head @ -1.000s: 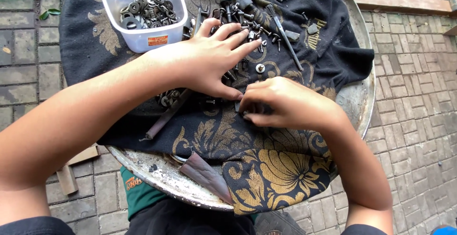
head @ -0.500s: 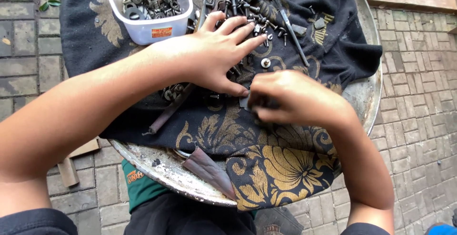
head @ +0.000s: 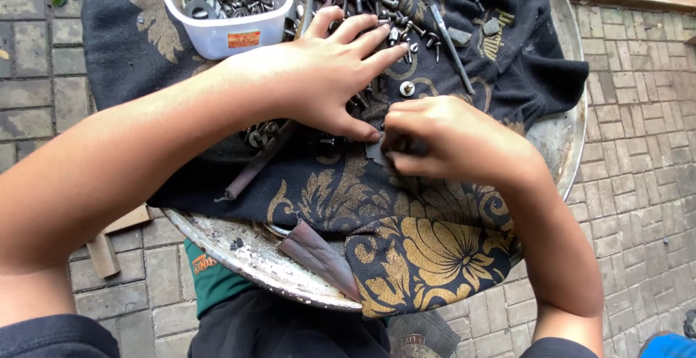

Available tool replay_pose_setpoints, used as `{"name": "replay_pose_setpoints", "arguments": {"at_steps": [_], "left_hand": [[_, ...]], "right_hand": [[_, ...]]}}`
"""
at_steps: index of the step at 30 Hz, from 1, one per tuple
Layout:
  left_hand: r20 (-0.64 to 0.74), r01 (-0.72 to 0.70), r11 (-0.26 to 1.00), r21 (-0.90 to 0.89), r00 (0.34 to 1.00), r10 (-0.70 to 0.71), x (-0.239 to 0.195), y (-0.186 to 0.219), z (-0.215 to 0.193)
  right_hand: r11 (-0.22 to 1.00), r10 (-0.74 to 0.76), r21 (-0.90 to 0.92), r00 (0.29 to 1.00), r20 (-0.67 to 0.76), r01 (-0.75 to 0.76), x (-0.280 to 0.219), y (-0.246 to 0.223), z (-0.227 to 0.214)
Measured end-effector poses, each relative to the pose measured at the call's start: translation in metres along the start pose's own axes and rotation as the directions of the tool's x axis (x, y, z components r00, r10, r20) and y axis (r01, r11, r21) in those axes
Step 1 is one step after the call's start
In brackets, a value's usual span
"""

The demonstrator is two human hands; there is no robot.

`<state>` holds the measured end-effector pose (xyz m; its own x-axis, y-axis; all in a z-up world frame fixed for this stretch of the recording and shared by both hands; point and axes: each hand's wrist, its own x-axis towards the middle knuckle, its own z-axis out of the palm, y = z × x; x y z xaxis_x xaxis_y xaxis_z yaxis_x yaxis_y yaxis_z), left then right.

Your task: The person sorts a collection of metal hardware, including screws, bolts, and nuts, spread across a patterned cloth on a round table. They pick up individual pieces, examine them, and place them into a white plastic container or back onto the cloth.

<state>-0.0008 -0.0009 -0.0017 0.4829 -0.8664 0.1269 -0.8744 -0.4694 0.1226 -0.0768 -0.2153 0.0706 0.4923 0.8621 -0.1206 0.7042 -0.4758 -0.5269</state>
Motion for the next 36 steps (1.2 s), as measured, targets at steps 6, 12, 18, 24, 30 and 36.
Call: {"name": "replay_pose_setpoints", "arguments": {"at_steps": [6, 12, 18, 24, 30, 36], "left_hand": [[-0.007, -0.003, 1.0, 0.009, 1.0, 0.003, 0.001, -0.001, 0.0], [-0.008, 0.006, 1.0, 0.012, 1.0, -0.006, 0.0, -0.003, 0.002], [0.007, 0.017, 1.0, -0.016, 1.0, -0.017, 0.001, -0.004, 0.0], [0.023, 0.003, 0.999, -0.046, 1.0, -0.002, 0.002, -0.003, -0.005], [0.03, 0.016, 0.999, -0.043, 0.999, -0.015, 0.001, -0.003, -0.002], [0.066, 0.027, 0.998, -0.058, 0.998, -0.024, 0.0, 0.0, -0.008]], "right_hand": [[0.993, 0.098, -0.062, 0.995, -0.022, -0.1, 0.001, -0.001, 0.002], [0.991, 0.107, -0.078, 0.994, -0.025, -0.109, 0.0, 0.0, 0.002], [0.989, 0.113, -0.092, 0.991, -0.068, -0.119, 0.001, 0.001, 0.002], [0.979, 0.142, -0.137, 0.985, -0.093, -0.154, -0.001, 0.0, 0.0], [0.967, 0.108, -0.222, 0.991, -0.078, -0.123, -0.001, -0.007, 0.005], [0.958, 0.139, -0.233, 0.982, -0.127, -0.166, -0.001, -0.004, 0.004]]}}
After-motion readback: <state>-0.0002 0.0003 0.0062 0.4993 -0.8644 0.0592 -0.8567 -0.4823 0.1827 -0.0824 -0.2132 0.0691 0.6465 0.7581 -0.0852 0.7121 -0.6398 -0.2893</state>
